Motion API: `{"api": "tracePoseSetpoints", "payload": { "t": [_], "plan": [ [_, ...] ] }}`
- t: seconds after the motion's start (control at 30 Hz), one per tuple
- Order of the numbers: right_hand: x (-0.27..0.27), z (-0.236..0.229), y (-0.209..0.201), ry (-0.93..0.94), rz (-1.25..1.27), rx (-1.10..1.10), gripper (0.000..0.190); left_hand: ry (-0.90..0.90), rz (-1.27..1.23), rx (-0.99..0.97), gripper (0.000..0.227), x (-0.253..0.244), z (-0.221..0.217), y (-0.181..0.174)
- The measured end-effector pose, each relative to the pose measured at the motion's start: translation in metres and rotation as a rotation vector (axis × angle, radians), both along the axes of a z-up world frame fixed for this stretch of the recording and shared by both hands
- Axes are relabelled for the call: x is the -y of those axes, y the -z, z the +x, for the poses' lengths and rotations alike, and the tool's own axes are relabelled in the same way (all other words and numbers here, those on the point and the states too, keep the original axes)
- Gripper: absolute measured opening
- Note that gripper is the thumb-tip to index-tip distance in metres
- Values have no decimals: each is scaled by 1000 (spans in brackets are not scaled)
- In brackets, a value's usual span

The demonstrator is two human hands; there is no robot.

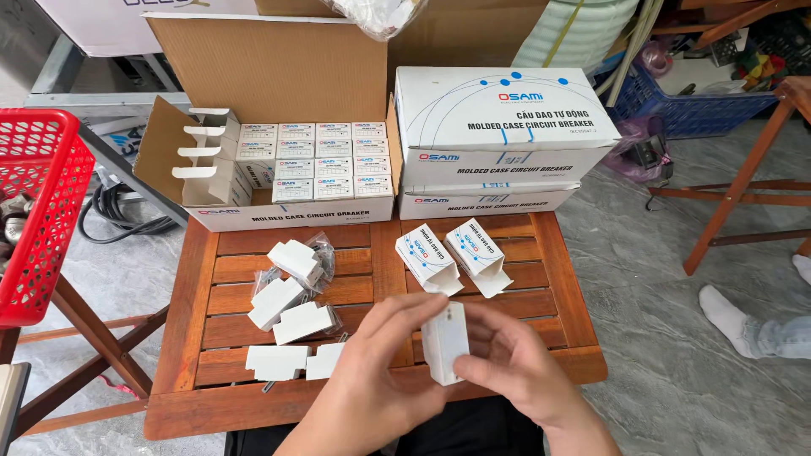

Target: The person takes white molded case circuit breakers out of boxes, removes small components from plastic bags, and places the breakers back into a segmented cardboard organizer box.

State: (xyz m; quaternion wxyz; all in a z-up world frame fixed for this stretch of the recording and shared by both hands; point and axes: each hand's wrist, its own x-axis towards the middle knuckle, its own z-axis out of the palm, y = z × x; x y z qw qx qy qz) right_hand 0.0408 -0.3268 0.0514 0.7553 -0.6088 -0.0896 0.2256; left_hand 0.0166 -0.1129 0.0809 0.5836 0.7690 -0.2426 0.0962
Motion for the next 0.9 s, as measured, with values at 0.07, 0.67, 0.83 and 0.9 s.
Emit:
{"api": "tracePoseSetpoints", "payload": {
  "t": [0.07,0.67,0.83,0.9],
  "plan": [
    [2,0,9,37,24,29,65,-66,-36,-96,71,0,1,-7],
    [-1,-4,-10,22,107,-39,84,24,57,222,40,0,1,-7],
    [-7,-4,-14,0,200,44,87,-166,-151,-544,57,2,4,-6],
    [-11,-4,-18,7,116,84,85,-76,-203,-689,53,3,7,1]
  ]
}}
